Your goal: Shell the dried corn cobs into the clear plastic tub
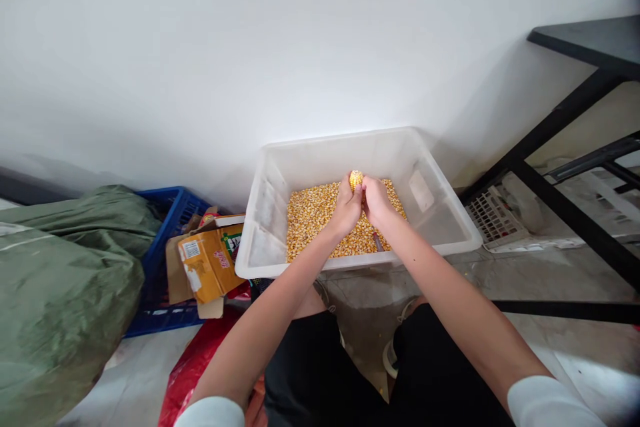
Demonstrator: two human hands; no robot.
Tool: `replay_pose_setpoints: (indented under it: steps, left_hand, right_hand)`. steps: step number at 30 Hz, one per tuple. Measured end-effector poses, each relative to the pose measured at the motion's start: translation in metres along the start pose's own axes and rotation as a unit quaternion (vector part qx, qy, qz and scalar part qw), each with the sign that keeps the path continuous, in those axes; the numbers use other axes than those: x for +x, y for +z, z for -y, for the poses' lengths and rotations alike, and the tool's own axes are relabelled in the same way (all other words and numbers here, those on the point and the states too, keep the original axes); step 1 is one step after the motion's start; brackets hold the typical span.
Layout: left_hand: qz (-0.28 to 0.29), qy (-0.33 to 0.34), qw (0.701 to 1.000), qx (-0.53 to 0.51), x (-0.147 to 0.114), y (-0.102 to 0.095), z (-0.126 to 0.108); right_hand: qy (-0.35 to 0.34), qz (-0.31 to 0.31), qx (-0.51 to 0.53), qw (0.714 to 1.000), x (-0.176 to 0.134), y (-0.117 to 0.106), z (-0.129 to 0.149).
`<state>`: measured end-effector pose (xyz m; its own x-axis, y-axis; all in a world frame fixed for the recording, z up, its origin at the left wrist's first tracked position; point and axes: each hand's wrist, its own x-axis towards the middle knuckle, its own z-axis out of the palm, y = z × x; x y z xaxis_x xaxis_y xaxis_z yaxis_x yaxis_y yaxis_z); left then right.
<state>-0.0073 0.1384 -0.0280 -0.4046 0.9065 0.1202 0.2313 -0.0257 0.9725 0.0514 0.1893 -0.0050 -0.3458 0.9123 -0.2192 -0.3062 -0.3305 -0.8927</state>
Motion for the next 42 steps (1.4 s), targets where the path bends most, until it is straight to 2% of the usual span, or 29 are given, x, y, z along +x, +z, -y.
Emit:
replay_pose_setpoints:
  steps: [11,15,19,22,28,33,42]
  left_hand:
    - [-0.005,-0.013,1.0,0.003,0.001,0.006,0.003]
    - [0.002,-0.011,1.0,-0.028,-0.001,0.003,-0.002]
    - [0.002,-0.041,0.997,-0.065,-0.004,-0.004,-0.008]
    - [0.003,-0.046,0.997,-0.062,-0.004,-0.007,-0.009]
    - [0.013,-0.033,0.999,-0.024,-0.002,-0.005,-0.008]
    - [0.021,-0.037,0.999,0.013,-0.001,-0.003,-0.007]
    - [0.015,-0.045,0.999,-0.007,-0.004,0.001,-0.001]
  right_hand:
    - [0.007,-0.012,-0.019,1.0,0.006,-0.002,-0.007]
    - [0.009,0.015,0.002,1.0,0.004,-0.003,-0.004]
    - [0.035,0.05,0.016,0.998,0.004,-0.007,-0.001]
    - [0.043,0.056,0.015,0.997,0.005,-0.01,0.0]
    - [0.045,0.048,-0.008,0.998,0.007,-0.013,0.003]
    - [0.029,0.014,-0.024,0.999,0.005,-0.008,0.002]
    - [-0.012,-0.032,-0.055,0.998,0.005,-0.004,-0.007]
